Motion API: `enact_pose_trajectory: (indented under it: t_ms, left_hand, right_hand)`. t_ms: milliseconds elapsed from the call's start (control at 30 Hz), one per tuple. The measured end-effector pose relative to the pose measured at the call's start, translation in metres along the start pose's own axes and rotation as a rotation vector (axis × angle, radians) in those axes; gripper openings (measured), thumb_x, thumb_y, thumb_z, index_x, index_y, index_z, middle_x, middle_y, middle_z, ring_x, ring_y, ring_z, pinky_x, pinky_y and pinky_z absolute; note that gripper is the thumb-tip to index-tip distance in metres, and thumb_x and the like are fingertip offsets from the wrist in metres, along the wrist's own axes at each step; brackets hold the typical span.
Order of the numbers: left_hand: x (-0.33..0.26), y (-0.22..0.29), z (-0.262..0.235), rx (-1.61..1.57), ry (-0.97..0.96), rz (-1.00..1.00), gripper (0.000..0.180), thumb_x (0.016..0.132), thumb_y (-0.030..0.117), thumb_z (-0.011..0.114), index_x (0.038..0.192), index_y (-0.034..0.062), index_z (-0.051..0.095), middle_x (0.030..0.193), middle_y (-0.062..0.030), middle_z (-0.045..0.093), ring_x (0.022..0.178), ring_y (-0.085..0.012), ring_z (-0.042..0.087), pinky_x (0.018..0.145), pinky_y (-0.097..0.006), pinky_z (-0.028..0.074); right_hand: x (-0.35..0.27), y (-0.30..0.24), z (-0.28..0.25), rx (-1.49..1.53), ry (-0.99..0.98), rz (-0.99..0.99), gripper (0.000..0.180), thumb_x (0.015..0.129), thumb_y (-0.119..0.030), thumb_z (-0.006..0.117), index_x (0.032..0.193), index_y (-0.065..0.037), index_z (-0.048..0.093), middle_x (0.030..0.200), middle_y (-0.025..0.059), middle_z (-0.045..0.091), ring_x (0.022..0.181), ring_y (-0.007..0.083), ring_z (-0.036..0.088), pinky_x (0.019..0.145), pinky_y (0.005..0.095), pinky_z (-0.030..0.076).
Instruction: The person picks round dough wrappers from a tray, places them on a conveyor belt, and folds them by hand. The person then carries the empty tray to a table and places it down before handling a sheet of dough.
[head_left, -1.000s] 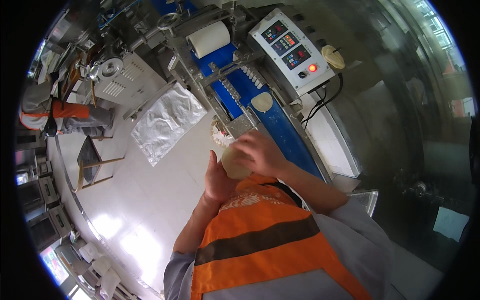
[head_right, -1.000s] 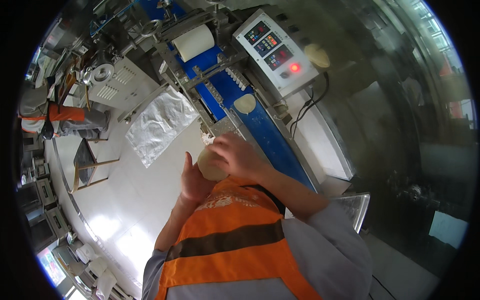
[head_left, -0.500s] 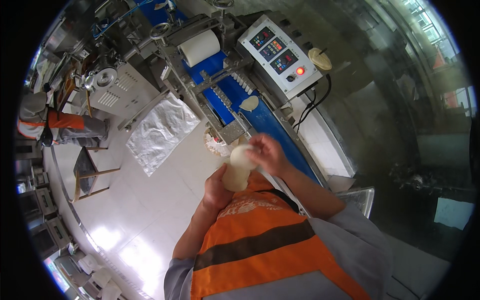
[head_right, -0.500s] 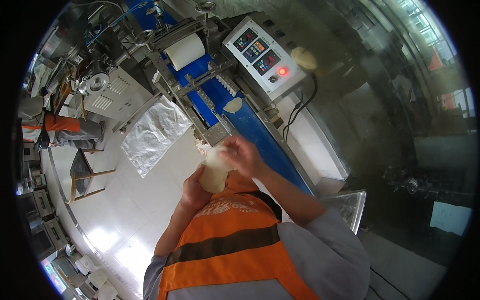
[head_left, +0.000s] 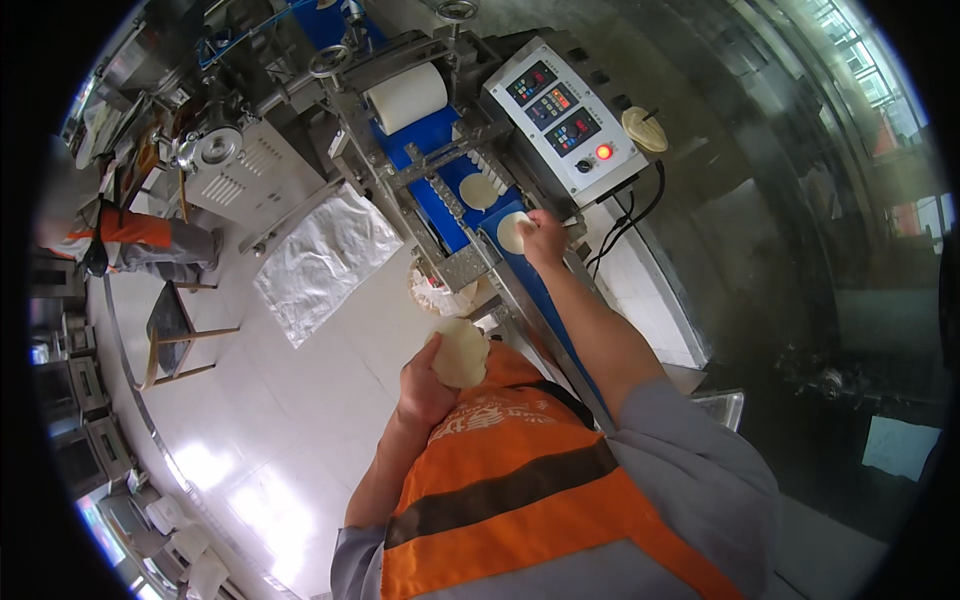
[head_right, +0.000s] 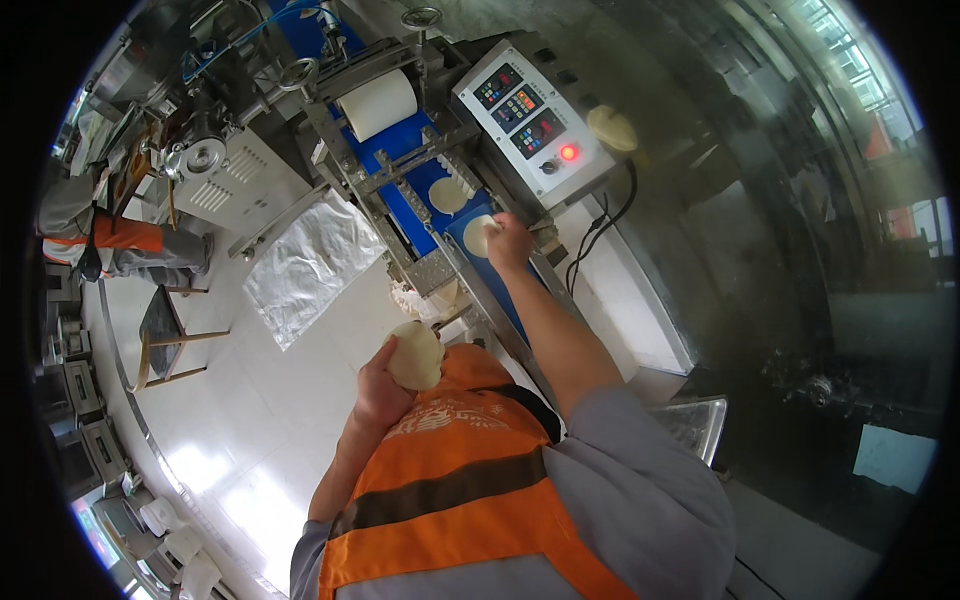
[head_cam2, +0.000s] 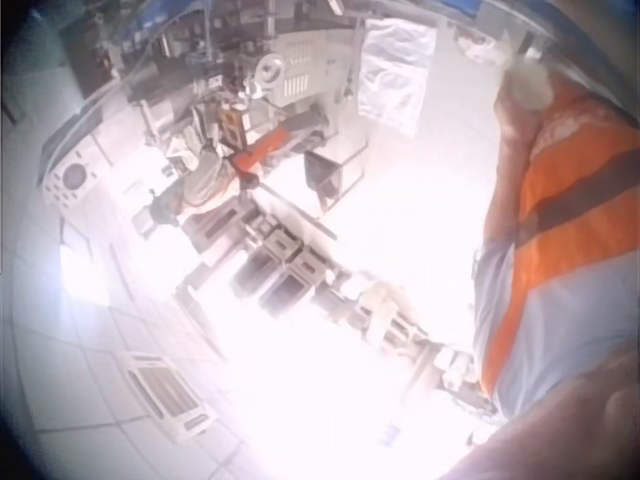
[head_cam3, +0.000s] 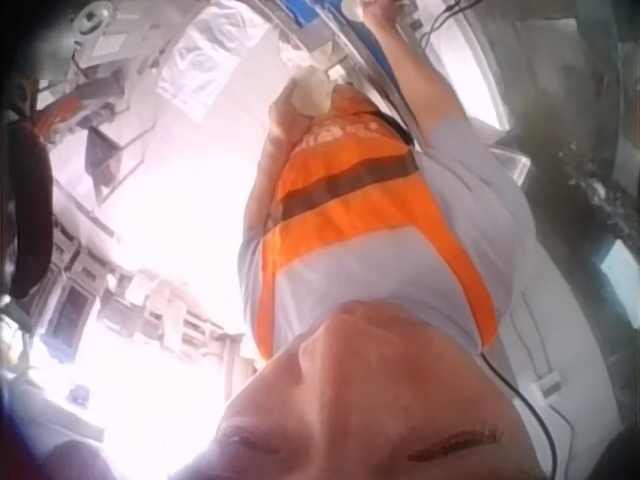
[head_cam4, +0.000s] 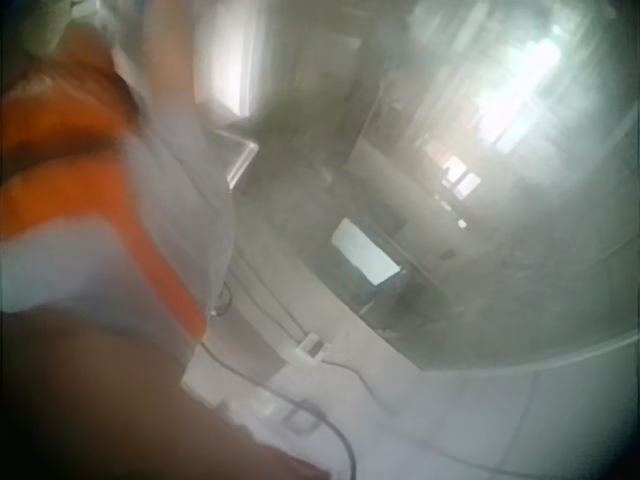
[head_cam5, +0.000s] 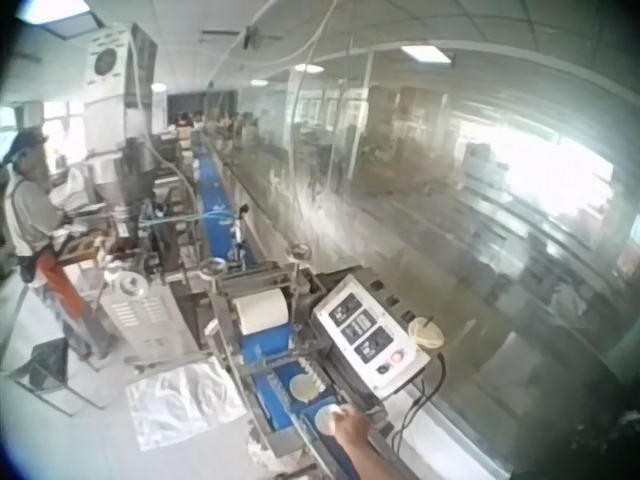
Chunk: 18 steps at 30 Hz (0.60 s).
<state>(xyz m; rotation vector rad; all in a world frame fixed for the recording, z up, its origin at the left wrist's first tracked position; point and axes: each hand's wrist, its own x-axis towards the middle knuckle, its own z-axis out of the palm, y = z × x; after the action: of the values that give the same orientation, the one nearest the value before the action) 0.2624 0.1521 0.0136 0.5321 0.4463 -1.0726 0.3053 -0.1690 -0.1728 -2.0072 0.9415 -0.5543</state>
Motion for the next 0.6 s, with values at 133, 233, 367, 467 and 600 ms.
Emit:
enact_pose_trajectory:
  t_ms: [133, 233, 367, 467, 600]
  left_hand:
    - [0.003, -0.001, -0.004, -0.076, -0.003, 0.043, 0.048, 0.108, 0.031, 0.033, 0.142, -0.0004, 0.044, 0.138, -0.0173, 0.054, 0.125, -0.0349, 0.054, 0.104, -0.05, 0.045]
    - [0.001, 0.001, 0.011, -0.038, -0.036, 0.022, 0.054, 0.108, 0.04, 0.029, 0.145, 0.0024, 0.043, 0.139, -0.0152, 0.054, 0.127, -0.0334, 0.053, 0.104, -0.05, 0.045]
    - [0.002, 0.004, 0.009, 0.024, -0.176, -0.034, 0.065, 0.106, 0.053, 0.025, 0.146, 0.005, 0.041, 0.14, -0.0145, 0.053, 0.128, -0.0322, 0.052, 0.104, -0.049, 0.044]
    - [0.004, 0.002, 0.011, 0.122, -0.141, -0.084, 0.072, 0.103, 0.06, 0.024, 0.146, 0.0051, 0.041, 0.14, -0.0149, 0.052, 0.129, -0.0324, 0.051, 0.105, -0.049, 0.043]
    - [0.012, 0.003, 0.012, 0.023, -0.091, -0.185, 0.064, 0.105, 0.055, 0.03, 0.144, 0.0064, 0.043, 0.139, -0.0117, 0.054, 0.125, -0.0293, 0.054, 0.103, -0.046, 0.046]
  right_hand:
    - [-0.007, -0.024, -0.006, -0.108, 0.011, -0.148, 0.035, 0.073, -0.019, 0.083, 0.101, -0.003, 0.068, 0.091, 0.0121, 0.072, 0.083, 0.0252, 0.069, 0.075, 0.037, 0.054]
    - [-0.026, -0.057, -0.023, -0.251, 0.164, -0.357, 0.038, 0.074, -0.021, 0.084, 0.103, -0.004, 0.067, 0.093, 0.0114, 0.071, 0.085, 0.0258, 0.068, 0.075, 0.0381, 0.053]
    - [-0.081, -0.133, -0.064, 0.039, -0.535, -0.068, 0.029, 0.08, -0.019, 0.081, 0.102, -0.005, 0.069, 0.098, 0.0073, 0.07, 0.089, 0.0235, 0.066, 0.077, 0.0348, 0.051]
    - [-0.12, -0.165, -0.088, 0.291, -0.861, -0.277, 0.02, 0.081, -0.014, 0.078, 0.097, -0.006, 0.071, 0.097, 0.0075, 0.071, 0.09, 0.0242, 0.066, 0.077, 0.0342, 0.052]
    - [-0.141, -0.168, -0.097, 0.136, -0.589, -0.707, 0.015, 0.079, -0.01, 0.078, 0.093, -0.007, 0.072, 0.097, 0.0088, 0.072, 0.089, 0.028, 0.067, 0.076, 0.0362, 0.053]
